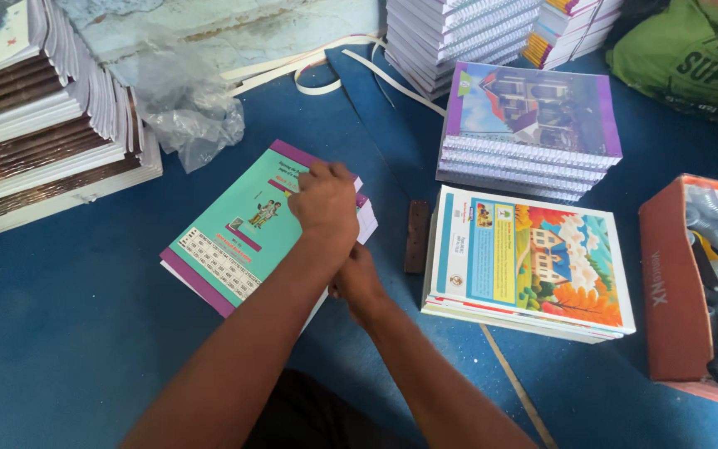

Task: The person sits on the floor and assembles spiral-bound notebooks by inserting plastic coils into pre-punched holes. They handle multiple notebooks, align the coil with the holes, and push the coil through to secure the pages.

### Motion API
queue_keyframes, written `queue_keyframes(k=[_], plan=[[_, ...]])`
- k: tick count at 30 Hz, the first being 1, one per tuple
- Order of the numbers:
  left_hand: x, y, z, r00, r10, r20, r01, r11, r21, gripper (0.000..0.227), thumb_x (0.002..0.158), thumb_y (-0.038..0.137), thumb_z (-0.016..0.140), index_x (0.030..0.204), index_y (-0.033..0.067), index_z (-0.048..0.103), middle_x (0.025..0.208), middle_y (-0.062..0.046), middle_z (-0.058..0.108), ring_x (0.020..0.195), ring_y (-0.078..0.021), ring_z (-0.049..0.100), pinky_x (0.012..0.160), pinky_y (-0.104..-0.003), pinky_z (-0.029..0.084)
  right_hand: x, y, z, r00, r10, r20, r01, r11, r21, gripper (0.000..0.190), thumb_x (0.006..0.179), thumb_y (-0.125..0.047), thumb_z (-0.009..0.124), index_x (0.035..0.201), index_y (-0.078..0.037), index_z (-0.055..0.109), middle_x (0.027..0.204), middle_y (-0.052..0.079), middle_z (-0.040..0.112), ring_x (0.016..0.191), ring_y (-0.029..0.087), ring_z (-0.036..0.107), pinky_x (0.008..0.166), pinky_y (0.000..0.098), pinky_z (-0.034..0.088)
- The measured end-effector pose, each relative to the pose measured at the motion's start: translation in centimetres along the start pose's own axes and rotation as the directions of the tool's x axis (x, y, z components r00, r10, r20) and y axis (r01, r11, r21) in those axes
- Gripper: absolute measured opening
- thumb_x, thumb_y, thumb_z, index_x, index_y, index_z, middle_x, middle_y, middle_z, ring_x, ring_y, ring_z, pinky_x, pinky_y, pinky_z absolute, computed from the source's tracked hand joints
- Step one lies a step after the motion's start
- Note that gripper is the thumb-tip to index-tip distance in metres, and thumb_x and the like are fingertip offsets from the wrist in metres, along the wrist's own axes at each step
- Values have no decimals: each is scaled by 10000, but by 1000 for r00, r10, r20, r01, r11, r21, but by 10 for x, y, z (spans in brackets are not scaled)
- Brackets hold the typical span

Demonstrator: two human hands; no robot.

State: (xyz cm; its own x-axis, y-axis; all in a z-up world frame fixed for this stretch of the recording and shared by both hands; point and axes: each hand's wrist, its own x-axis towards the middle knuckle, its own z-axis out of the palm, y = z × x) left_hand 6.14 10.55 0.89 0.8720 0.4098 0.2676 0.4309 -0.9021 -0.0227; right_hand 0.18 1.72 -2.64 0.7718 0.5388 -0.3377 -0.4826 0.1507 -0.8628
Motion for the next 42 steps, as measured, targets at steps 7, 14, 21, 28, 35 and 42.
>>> queue_keyframes(k=[7,14,21,28,35,42], plan=[[4,-19,14,994,100,-45,-97,993,73,270,732,87,799,985,27,727,1003,-169,680,946,-328,705,638,-418,616,-3,-6,4,997,-44,70,47,998,-44,190,951,-157,555,1070,-21,615,673,32,522,511,89,436,454,271,347],[4,-53,-36,935,278,-219,-279,960,27,324,671,95,788,964,-15,707,969,-189,669,840,-341,713,682,-400,605,-21,-32,0,951,-163,264,179,983,-36,391,876,-6,575,1262,-54,608,849,34,644,601,102,541,551,269,468],[-6,-68,-115,899,320,-299,-339,941,-12,342,743,164,804,981,-37,662,970,-189,641,761,-372,700,637,-439,586,-38,-78,-28,947,-236,217,245,969,-16,455,870,-36,681,1320,-30,611,902,46,660,664,110,581,636,274,510],[-9,-65,-185,871,329,-366,-404,903,-149,321,775,167,769,966,-52,633,955,-225,651,755,-426,686,667,-490,569,-59,-118,-68,928,-351,125,366,921,-134,479,860,-107,749,1317,-26,630,996,54,641,819,129,620,717,290,545],[-21,-35,-238,786,327,-525,-552,753,-358,270,811,195,747,850,-40,619,821,-217,663,769,-420,664,681,-521,516,-78,-158,-106,875,-483,36,439,760,-480,777,814,-233,824,1455,7,455,1396,112,543,1325,229,516,1111,401,421],[-60,17,-270,880,324,-348,-446,305,-842,225,839,160,647,1006,22,706,766,-111,744,611,-169,710,588,-322,545,-131,-198,-153,932,-343,117,360,912,-198,786,780,-212,780,1452,7,438,1360,167,612,1293,282,586,1111,441,435]])
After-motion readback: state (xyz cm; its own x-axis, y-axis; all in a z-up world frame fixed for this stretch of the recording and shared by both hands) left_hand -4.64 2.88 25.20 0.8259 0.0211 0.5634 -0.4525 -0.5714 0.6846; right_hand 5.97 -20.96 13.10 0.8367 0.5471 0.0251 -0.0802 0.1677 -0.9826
